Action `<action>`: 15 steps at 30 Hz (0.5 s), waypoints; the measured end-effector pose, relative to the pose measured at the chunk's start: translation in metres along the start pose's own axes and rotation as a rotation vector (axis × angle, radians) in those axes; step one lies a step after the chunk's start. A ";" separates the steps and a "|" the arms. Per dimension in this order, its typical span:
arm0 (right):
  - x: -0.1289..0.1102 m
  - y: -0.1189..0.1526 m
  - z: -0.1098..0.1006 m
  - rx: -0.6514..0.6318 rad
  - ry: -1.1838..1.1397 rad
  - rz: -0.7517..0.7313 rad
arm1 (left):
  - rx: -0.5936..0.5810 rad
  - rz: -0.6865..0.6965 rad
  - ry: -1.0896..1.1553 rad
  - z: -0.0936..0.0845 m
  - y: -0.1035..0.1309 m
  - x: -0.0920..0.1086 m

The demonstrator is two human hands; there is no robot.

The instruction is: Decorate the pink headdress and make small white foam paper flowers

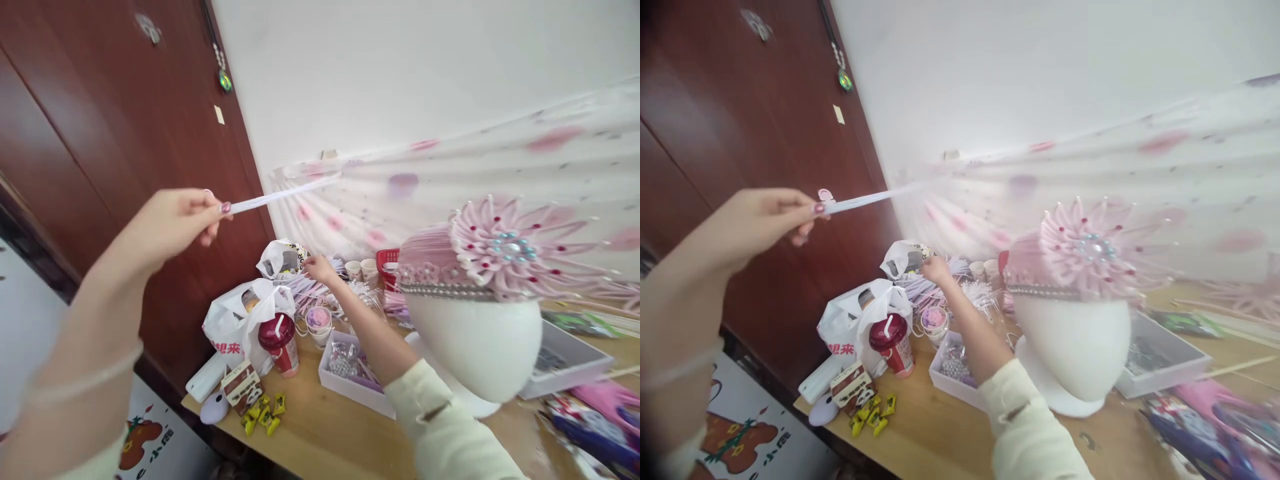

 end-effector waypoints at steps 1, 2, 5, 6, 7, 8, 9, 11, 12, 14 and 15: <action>-0.010 0.021 0.005 -0.023 -0.044 -0.031 | 0.056 -0.015 0.084 0.003 0.034 -0.003; -0.021 0.046 0.013 -0.071 -0.101 -0.074 | 0.087 -0.034 0.179 0.012 0.070 -0.007; -0.048 0.146 0.048 -0.338 -0.441 -0.275 | -0.081 -0.158 0.395 0.070 0.172 -0.021; -0.056 0.183 0.053 -0.401 -0.633 -0.374 | -0.217 -0.169 0.466 0.096 0.202 -0.019; -0.057 0.216 0.054 -0.397 -0.754 -0.437 | -0.313 -0.203 0.523 0.117 0.230 -0.018; -0.050 0.243 0.055 -0.363 -0.829 -0.446 | -0.384 -0.238 0.579 0.136 0.253 -0.016; -0.036 0.265 0.056 -0.288 -0.854 -0.401 | -0.430 -0.279 0.608 0.151 0.272 -0.014; 0.001 0.300 0.059 -0.149 -0.830 -0.246 | -0.529 -0.308 0.643 0.178 0.296 -0.004; 0.022 0.314 0.061 -0.085 -0.813 -0.162 | -0.587 -0.299 0.652 0.192 0.303 0.003; 0.062 0.341 0.059 0.041 -0.812 -0.024 | -0.696 -0.257 0.660 0.220 0.310 0.017; 0.081 0.354 0.057 0.116 -0.827 0.039 | -0.735 -0.242 0.656 0.234 0.311 0.023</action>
Point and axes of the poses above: each hand's wrist, its own y-axis away from the middle knuckle, its own z-axis out of the palm, x = y × z, the point moved 9 cm from there along -y, towards the middle knuckle, and after that the axes turned 2 degrees about -x, right-handed, at the moved point
